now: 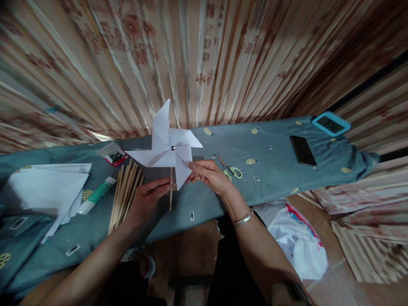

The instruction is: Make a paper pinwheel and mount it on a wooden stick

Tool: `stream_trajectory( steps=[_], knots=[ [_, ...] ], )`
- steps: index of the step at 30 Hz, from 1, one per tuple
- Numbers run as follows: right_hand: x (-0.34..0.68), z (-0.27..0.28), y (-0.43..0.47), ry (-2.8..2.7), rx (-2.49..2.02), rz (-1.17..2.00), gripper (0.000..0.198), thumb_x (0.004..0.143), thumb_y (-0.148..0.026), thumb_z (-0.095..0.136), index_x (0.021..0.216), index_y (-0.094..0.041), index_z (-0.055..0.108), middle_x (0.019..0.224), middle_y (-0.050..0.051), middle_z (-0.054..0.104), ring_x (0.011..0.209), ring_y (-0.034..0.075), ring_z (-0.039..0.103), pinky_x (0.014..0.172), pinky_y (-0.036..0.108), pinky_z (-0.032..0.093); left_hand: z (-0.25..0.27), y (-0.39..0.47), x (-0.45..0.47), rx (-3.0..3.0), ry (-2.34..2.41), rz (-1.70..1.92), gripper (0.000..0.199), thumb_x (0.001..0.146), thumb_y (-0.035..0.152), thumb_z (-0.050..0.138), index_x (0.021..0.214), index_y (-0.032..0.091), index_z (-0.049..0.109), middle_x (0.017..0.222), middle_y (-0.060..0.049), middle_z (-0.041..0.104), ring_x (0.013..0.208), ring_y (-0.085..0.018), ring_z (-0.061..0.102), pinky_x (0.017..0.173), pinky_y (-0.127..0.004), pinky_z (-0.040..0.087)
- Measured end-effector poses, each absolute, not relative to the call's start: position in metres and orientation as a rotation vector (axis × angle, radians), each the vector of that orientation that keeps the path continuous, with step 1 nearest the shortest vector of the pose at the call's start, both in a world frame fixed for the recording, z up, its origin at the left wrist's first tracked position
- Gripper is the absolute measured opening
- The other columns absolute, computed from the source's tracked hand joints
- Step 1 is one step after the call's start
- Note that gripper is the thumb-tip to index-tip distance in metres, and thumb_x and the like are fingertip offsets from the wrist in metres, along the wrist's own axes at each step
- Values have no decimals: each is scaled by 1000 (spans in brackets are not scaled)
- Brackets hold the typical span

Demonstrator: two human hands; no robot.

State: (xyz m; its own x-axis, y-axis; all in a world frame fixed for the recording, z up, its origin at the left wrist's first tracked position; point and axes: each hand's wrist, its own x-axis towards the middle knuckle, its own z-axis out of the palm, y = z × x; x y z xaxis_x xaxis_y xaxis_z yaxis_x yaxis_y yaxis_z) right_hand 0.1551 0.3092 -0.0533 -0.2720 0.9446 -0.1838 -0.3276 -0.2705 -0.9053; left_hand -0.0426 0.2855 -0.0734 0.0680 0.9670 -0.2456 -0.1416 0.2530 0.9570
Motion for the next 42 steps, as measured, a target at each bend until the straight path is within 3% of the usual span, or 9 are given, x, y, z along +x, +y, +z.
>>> stream_trajectory(
  steps=[6, 12, 18, 22, 25, 29, 33, 42],
  knots=[
    [155, -52, 308, -1042, -949, 1758, 41, 67, -55, 83, 62, -16, 73, 58, 1, 71, 54, 9, 65, 52, 18, 49, -73, 285, -42, 910, 1128, 1049, 29, 56, 35, 88, 78, 18, 80, 83, -8, 79, 87, -27, 73, 89, -41, 55],
    [146, -54, 304, -1210, -965, 1783, 41, 72, -56, 78, 76, -16, 79, 73, 6, 77, 58, 9, 65, 55, 18, 49, -71, 283, -39, 985, 992, 1057, 23, 66, 35, 81, 80, 17, 81, 83, -7, 79, 86, -25, 72, 94, -40, 53],
    [158, -47, 304, -1202, -976, 1761, 43, 65, -59, 82, 69, -16, 77, 59, 3, 72, 49, 8, 60, 48, 17, 45, -74, 284, -40, 982, 1056, 1049, 22, 64, 31, 81, 82, 18, 81, 87, -7, 79, 88, -26, 72, 95, -40, 52],
    [183, -46, 316, -892, -1005, 1435, 40, 56, -55, 89, 62, -19, 73, 55, -2, 68, 43, 6, 53, 41, 16, 40, -75, 285, -40, 914, 1104, 1074, 20, 58, 29, 83, 76, 20, 81, 83, -4, 80, 84, -24, 72, 91, -38, 54],
    [192, -54, 328, -737, -1049, 1161, 33, 54, -44, 93, 75, -23, 76, 72, -2, 75, 55, 5, 59, 51, 15, 47, -75, 285, -39, 891, 1110, 1048, 20, 55, 28, 83, 74, 21, 81, 81, -4, 79, 81, -22, 72, 89, -36, 55],
    [185, -62, 333, -773, -1098, 1179, 41, 58, -50, 90, 90, -27, 77, 91, 0, 79, 81, 11, 69, 69, 20, 53, -75, 283, -37, 895, 1124, 1006, 19, 53, 27, 83, 72, 22, 80, 79, -3, 79, 78, -21, 72, 86, -35, 55],
    [176, -60, 330, -793, -1114, 1312, 46, 56, -56, 88, 88, -25, 79, 82, 0, 78, 78, 12, 69, 68, 20, 52, -75, 283, -38, 923, 1138, 982, 19, 54, 28, 83, 72, 22, 81, 79, -3, 79, 78, -21, 71, 86, -35, 55],
    [175, -53, 326, -809, -1125, 1321, 43, 50, -51, 92, 77, -21, 79, 60, -4, 67, 55, 5, 56, 53, 14, 45, -77, 285, -41, 971, 1152, 1002, 21, 58, 28, 84, 78, 21, 81, 81, -5, 79, 79, -22, 72, 85, -36, 56]
  ],
)
